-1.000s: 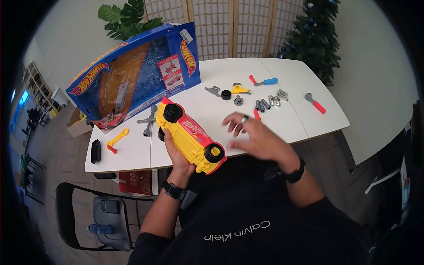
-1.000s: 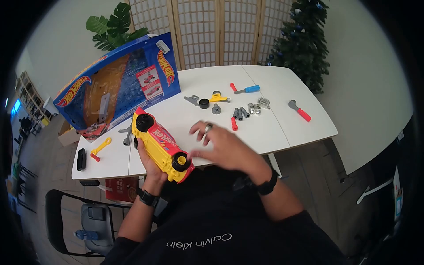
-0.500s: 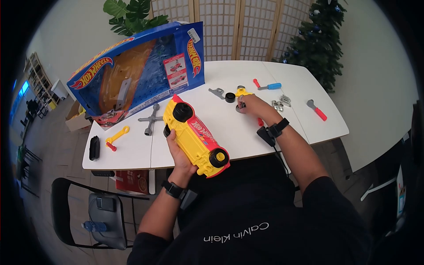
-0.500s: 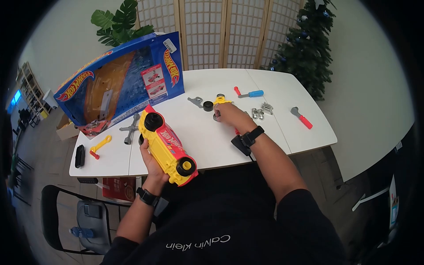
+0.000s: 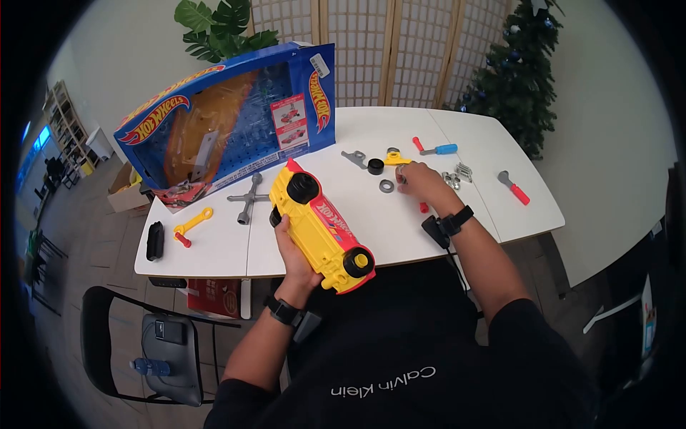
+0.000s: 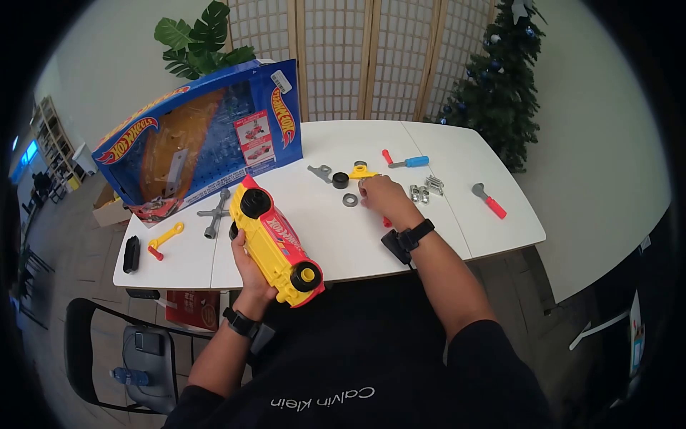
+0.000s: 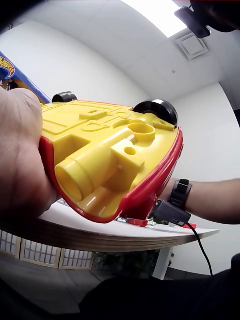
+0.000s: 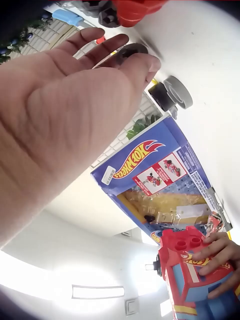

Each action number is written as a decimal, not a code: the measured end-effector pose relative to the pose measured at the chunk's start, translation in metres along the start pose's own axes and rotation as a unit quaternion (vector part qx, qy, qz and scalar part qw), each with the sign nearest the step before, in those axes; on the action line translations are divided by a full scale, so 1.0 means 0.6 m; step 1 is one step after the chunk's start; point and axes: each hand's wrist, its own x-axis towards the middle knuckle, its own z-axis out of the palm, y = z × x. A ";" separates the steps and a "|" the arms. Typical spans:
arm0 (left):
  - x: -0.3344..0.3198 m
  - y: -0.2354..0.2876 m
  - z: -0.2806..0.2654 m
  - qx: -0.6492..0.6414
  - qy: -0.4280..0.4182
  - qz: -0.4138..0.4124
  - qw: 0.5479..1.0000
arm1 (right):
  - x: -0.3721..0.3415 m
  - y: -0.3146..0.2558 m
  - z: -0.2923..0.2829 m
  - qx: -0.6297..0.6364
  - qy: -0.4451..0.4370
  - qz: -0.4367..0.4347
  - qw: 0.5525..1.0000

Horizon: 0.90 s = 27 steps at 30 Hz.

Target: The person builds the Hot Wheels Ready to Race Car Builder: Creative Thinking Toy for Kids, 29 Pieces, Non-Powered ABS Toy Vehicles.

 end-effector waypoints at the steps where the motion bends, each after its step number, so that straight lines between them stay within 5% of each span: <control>1: 0.002 0.001 0.000 0.000 0.001 0.002 1.000 | -0.010 -0.008 0.004 -0.032 0.079 -0.026 0.996; 2: 0.002 0.000 -0.001 -0.002 0.006 0.002 1.000 | -0.017 -0.014 0.010 -0.060 0.154 -0.051 0.985; 6: -0.002 0.002 0.004 -0.010 -0.016 -0.013 1.000 | -0.012 -0.035 0.018 -0.117 0.053 -0.052 0.990; 11: -0.001 0.002 0.008 -0.024 -0.020 -0.016 0.999 | -0.013 -0.035 0.022 -0.105 0.105 -0.081 0.986; 14: 0.000 0.005 0.010 -0.019 -0.020 -0.016 0.999 | -0.049 -0.058 -0.018 0.012 0.129 -0.091 0.987; 16: 0.000 0.003 0.008 -0.008 -0.013 -0.017 1.000 | -0.080 -0.076 -0.039 0.214 0.078 -0.070 0.971; 27: 0.001 0.005 0.013 -0.017 -0.005 -0.017 1.000 | -0.139 -0.088 -0.012 0.287 0.114 -0.126 0.943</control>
